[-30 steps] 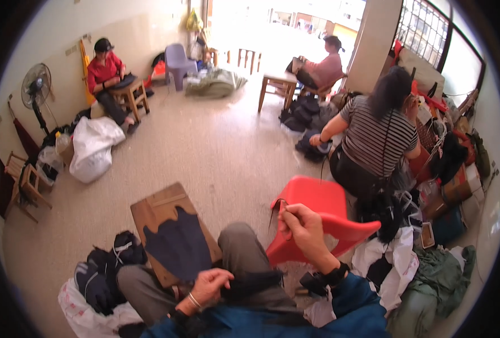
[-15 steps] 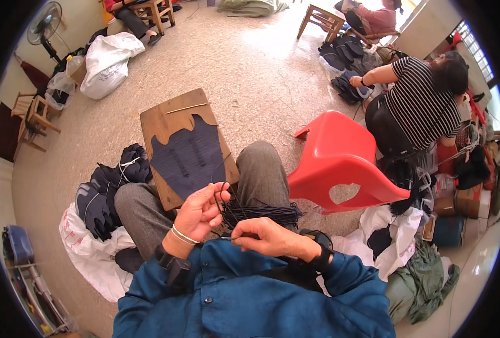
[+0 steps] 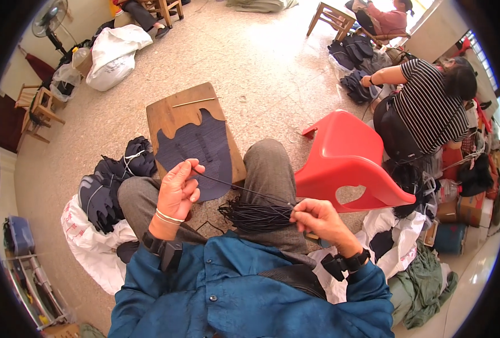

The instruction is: Stitching shoe upper components together by hand using a needle and thread.

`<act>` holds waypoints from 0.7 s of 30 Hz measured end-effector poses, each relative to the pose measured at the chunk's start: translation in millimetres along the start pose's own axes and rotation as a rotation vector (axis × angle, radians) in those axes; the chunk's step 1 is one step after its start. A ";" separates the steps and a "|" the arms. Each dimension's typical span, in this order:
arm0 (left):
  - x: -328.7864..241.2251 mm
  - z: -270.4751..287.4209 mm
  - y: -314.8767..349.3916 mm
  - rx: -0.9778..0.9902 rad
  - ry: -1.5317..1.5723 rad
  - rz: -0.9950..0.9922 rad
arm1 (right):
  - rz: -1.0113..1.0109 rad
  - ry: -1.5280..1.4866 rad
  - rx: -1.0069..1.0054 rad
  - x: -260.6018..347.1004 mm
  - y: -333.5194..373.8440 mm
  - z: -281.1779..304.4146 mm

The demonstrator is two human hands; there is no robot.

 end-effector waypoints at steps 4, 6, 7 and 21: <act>17.2 -13.2 10.7 0.004 -0.224 -0.031 | 0.244 0.265 -0.258 -1.6 -15.2 19.5; 27.9 -12.3 18.5 -0.019 -0.324 -0.054 | 0.618 0.540 -0.445 45.5 -13.9 -2.0; 33.3 -12.5 21.4 -0.015 -0.326 -0.049 | 0.613 0.539 -0.449 54.4 -19.5 -14.0; 0.7 -24.6 51.7 0.012 -0.773 -0.609 | 0.324 -0.147 -0.049 48.1 -81.4 -130.7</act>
Point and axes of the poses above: each hand's wrist, its own y-axis away from the middle knuckle, its own z-axis out of the back of the hand, x = y × z, the point moved 7 cm from there along -y, towards the middle knuckle, and after that the axes turned 2 degrees about y, right-handed, at the moved point
